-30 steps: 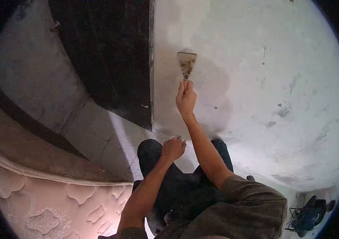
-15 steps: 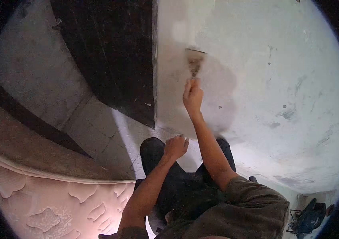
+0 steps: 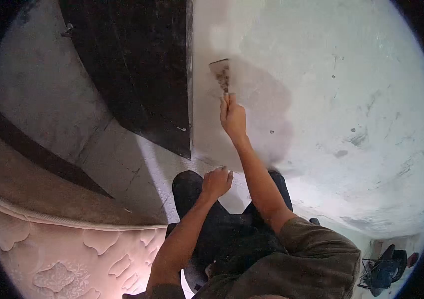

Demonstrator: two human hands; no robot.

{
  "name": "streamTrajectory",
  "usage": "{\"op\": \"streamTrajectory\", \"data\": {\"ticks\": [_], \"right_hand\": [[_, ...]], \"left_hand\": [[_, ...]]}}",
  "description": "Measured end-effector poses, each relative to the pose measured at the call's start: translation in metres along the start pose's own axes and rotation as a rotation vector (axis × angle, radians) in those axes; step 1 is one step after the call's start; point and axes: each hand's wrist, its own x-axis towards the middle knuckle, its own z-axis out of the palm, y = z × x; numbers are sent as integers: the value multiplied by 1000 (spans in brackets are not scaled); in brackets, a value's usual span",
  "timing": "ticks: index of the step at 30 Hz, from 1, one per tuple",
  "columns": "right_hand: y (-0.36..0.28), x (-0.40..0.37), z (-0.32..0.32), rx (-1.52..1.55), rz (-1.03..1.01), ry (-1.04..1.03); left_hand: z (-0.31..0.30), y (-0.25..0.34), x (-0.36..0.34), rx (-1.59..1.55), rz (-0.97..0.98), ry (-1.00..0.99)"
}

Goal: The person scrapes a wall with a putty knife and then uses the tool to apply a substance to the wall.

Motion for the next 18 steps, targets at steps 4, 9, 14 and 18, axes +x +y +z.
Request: {"op": "streamTrajectory", "data": {"ticks": [4,9,14,18], "right_hand": [[-2,4,-7,140,26,172],[-5,8,-18,-77,-11,-11],[8,14,-18,-40,-62,53],[9,21,-26,-116,-13,26]], "left_hand": [[1,-2,2,12,23,19],[-2,2,0,5,12,14],[8,-5,0,-14,47,52],[8,-5,1,-4,36,43]]}}
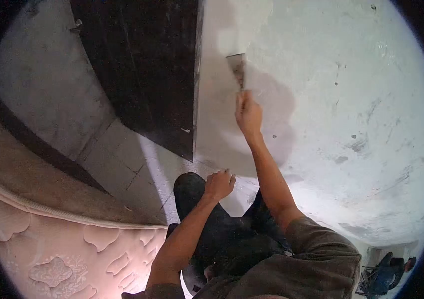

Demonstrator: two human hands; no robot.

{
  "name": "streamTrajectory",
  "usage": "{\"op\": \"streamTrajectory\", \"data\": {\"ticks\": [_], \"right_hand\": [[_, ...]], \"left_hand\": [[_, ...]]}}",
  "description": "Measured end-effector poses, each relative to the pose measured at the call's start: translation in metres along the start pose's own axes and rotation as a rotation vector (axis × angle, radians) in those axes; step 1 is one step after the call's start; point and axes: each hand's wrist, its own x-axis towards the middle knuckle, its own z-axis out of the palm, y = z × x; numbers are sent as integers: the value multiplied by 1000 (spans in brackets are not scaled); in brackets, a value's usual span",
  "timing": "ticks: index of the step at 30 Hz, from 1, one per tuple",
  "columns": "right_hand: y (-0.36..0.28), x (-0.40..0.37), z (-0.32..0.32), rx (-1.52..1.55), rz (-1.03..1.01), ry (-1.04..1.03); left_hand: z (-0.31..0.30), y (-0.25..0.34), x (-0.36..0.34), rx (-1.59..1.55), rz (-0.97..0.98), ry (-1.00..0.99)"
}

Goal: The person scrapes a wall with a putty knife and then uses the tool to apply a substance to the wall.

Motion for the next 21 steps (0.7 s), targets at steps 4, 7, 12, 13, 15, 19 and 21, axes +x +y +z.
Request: {"op": "streamTrajectory", "data": {"ticks": [4,7,12,13,15,19,21], "right_hand": [[1,9,-6,99,-65,82],[0,16,-16,-85,-153,-88],[0,29,-26,-41,-196,-7],[0,32,-29,-43,-196,-2],[-1,36,-36,-76,-322,-3],[-9,34,-39,74,-75,-61],[-5,23,-33,122,-77,-107]], "left_hand": [[-6,2,-2,-22,-2,11],[5,-5,2,-47,10,22],[1,-3,-1,-17,-8,-23],[1,-3,1,-24,1,-27],[1,-1,0,-22,-2,-22],[-4,2,-1,15,-10,-1],[-6,4,-4,19,-3,0]]}}
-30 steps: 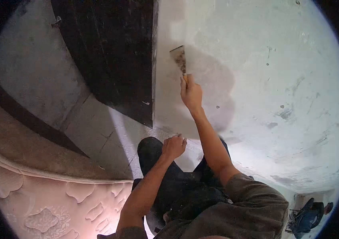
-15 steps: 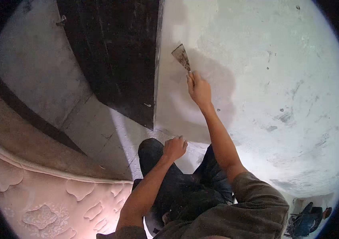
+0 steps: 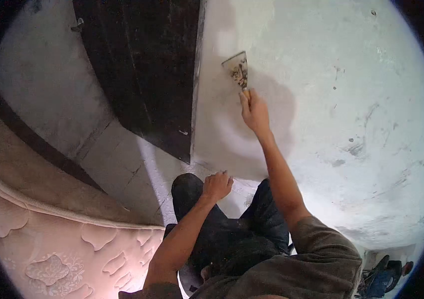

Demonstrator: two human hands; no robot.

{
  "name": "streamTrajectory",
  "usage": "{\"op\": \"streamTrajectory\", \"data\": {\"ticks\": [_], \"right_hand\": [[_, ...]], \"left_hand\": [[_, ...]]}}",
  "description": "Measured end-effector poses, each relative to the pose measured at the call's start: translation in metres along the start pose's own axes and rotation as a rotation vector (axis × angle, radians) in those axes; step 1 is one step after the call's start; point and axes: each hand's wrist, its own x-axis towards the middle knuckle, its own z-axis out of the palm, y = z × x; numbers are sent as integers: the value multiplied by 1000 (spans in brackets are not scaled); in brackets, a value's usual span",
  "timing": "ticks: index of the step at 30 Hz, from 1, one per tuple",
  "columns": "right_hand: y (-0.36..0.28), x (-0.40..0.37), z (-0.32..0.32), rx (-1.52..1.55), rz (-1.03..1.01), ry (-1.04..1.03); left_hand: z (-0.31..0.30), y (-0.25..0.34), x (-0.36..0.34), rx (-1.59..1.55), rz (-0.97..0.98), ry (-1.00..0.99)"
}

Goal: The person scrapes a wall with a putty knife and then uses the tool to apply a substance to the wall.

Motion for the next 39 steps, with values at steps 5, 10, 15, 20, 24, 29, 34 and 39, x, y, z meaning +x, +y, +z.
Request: {"op": "streamTrajectory", "data": {"ticks": [5,10,15,20,24,29,34,39], "right_hand": [[0,-20,21,76,89,0],[-10,-24,30,89,114,19],[-8,-11,37,-51,68,30],[-23,-22,38,-11,109,61],[-22,-14,45,-74,135,50],[-26,-20,47,-50,62,133],[-35,-7,44,9,143,126],[-47,2,41,-118,87,117]], "left_hand": [[7,-4,5,-30,19,-14],[0,0,2,-29,-23,-29],[5,0,1,-42,-18,-59],[6,-6,5,-30,11,46],[6,-4,3,-6,6,-13],[11,-8,6,-39,-1,29],[2,-6,4,-42,-13,-36],[14,-8,4,-44,26,42]]}}
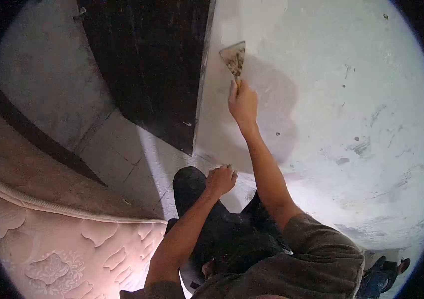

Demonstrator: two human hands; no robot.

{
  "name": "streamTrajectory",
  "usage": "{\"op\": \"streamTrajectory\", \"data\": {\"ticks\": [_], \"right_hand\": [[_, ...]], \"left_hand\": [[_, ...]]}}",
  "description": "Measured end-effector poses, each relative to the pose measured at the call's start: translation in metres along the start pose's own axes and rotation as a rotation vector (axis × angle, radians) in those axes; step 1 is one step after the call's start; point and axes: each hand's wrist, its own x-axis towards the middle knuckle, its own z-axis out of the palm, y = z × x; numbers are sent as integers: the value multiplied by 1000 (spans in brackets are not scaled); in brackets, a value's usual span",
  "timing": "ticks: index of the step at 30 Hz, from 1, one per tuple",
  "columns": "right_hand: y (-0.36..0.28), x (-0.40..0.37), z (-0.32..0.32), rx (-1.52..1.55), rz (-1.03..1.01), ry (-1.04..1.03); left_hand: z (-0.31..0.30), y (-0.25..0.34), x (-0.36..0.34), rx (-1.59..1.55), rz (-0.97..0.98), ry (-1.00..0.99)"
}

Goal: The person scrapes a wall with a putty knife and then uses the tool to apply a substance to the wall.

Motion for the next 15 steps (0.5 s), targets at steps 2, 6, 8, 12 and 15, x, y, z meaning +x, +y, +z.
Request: {"op": "streamTrajectory", "data": {"ticks": [2,6,8,12,15], "right_hand": [[6,-9,-6,62,30,-4],[5,3,-4,29,76,-39],[-6,16,-1,-1,73,-36],[-2,10,-2,52,44,6],[-2,0,-11,113,108,27]], "left_hand": [[-4,-1,1,14,-9,11],[-10,2,0,25,-19,-71],[-6,4,-1,25,-7,-59],[-13,10,-2,3,-32,-53],[-17,7,0,29,-35,-36]]}}
